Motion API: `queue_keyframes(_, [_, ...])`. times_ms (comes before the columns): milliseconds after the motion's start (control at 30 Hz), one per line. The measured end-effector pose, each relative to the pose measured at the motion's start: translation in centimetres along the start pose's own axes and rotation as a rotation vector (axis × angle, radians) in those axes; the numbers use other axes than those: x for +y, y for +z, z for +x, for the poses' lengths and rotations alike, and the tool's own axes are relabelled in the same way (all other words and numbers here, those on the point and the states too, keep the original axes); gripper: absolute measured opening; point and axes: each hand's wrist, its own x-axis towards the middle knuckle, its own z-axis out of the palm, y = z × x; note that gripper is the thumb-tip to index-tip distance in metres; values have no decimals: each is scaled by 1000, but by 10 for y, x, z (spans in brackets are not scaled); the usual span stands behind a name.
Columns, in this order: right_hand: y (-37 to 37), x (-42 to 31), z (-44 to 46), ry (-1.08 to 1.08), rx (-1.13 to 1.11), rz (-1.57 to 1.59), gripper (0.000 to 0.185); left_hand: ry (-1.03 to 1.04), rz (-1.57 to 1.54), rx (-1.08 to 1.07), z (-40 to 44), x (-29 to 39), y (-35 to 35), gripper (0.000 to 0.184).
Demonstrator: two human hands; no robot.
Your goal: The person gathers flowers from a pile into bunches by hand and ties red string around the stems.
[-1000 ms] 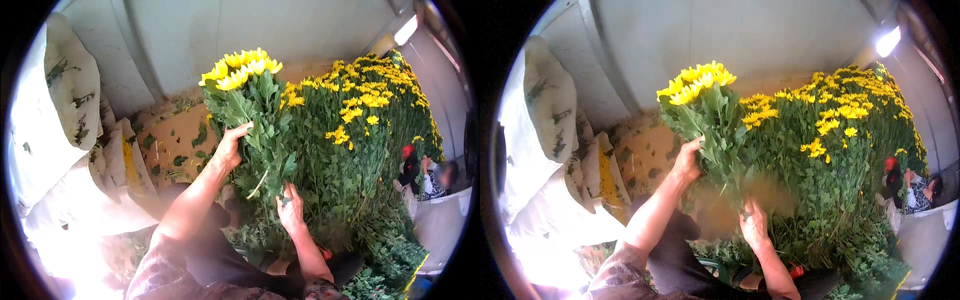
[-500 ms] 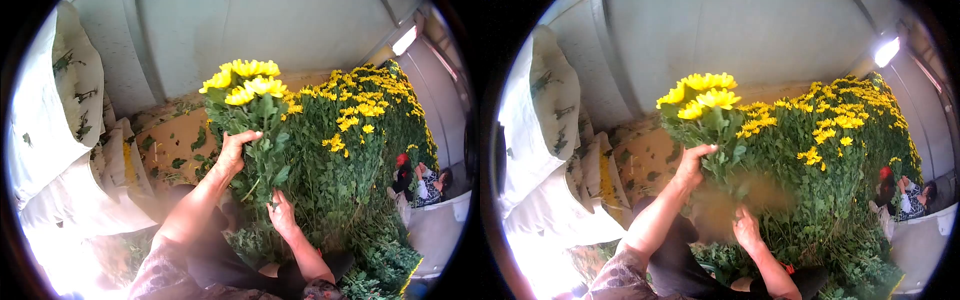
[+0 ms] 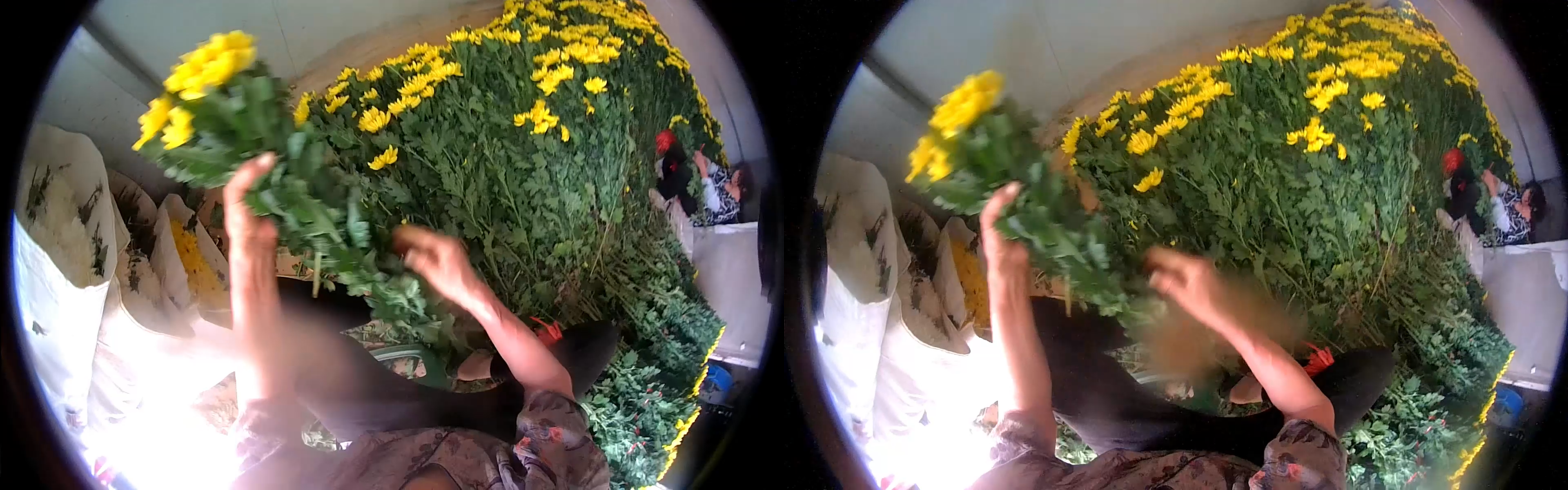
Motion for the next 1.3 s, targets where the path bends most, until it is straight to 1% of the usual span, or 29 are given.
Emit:
queue_keyframes(33, [-6, 16, 10, 15, 147, -67, 61, 63, -39, -98, 9, 0, -22, 36])
queue_keyframes(67, [-3, 40, 17, -29, 329, -428, 60, 100, -124, -103, 15, -1, -34, 34])
queue_keyframes(100, [10, 68, 12, -22, 320, -419, 60, 59, -240, -172, 12, 1, -31, 37])
queue_keyframes(133, [26, 103, 7, 95, 295, -620, 56, 22, -362, -242, 9, 4, -27, 39])
queue_keyframes(167, [38, 132, 2, 156, 280, -717, 54, 0, -380, -283, 11, 0, -29, 41])
queue_keyframes(200, [50, 160, -3, 215, 260, -815, 52, -6, -376, -278, 9, -3, -22, 41])
queue_keyframes(267, [61, 198, -12, 397, -24, -598, 40, 15, -305, -244, 5, -5, -2, 42])
queue_keyframes(300, [56, 205, -16, 399, -29, -594, 40, -20, -274, -209, 7, -9, -4, 43])
queue_keyframes(333, [47, 210, -19, 373, 175, -520, 36, -22, -273, -205, 9, -11, -2, 43])
queue_keyframes(367, [39, 215, -21, 346, 379, -443, 31, -26, -241, -202, 12, -14, 0, 38])
queue_keyframes(400, [4, 178, -14, 502, 363, -290, 36, -30, -209, -199, 15, -16, 2, 35])
queue_keyframes(433, [-13, 186, -12, 460, 422, -355, 39, -3, -212, -144, 11, -15, 17, 35])
queue_keyframes(467, [-28, 196, -8, 416, 481, -422, 42, -5, -214, -142, 12, -15, 20, 35])
queue_keyframes(500, [-33, 199, 0, 415, 480, -426, 42, -69, -219, -200, 13, -16, 23, 36])
queue_keyframes(533, [-36, 200, 10, 375, 472, -508, 49, -131, -223, -258, 12, -14, 28, 36])
queue_keyframes(567, [-37, 200, 17, 331, 463, -588, 56, -115, -209, -185, 8, -15, 38, 36])
queue_keyframes(600, [-28, 204, 23, 324, 462, -588, 56, -123, -223, -150, 8, -16, 44, 35])
queue_keyframes(667, [0, 214, 35, 512, 253, -616, 67, -130, -188, -123, 6, -17, 48, 35])
queue_keyframes(700, [-9, 202, 44, 694, 150, -452, 75, -126, -185, -123, 5, -16, 50, 35])
queue_keyframes(733, [-17, 194, 43, 693, 148, -448, 75, -116, -190, -136, 4, -14, 53, 35])
queue_keyframes(833, [-48, 185, 17, 674, 281, -158, 87, -118, -206, -149, 4, -14, 54, 37])
queue_keyframes(933, [-73, 198, -19, 695, 459, 63, 81, -110, -155, -91, 7, -16, 52, 37])
queue_keyframes(1000, [-99, 204, -33, 788, 458, 205, 79, -105, -155, -96, 8, -17, 54, 37])
queue_keyframes(1033, [-98, 215, -40, 741, 617, 164, 74, -97, -149, -91, 8, -18, 55, 37])
queue_keyframes(1067, [-90, 225, -44, 594, 818, -22, 50, -88, -142, -83, 9, -18, 54, 37])
queue_keyframes(1133, [-99, 207, -43, 548, 721, 104, 48, -89, -120, -69, 10, -20, 50, 38])
queue_keyframes(1200, [-97, 166, -35, 757, 514, -70, 47, -98, -95, -63, 10, -21, 48, 39])
queue_keyframes(1267, [-66, 182, -39, 484, 437, -313, 48, -93, -101, -81, 11, -21, 48, 40])
queue_keyframes(1300, [-68, 145, -30, 704, 182, -307, 50, -94, -61, -66, 13, -22, 48, 42])
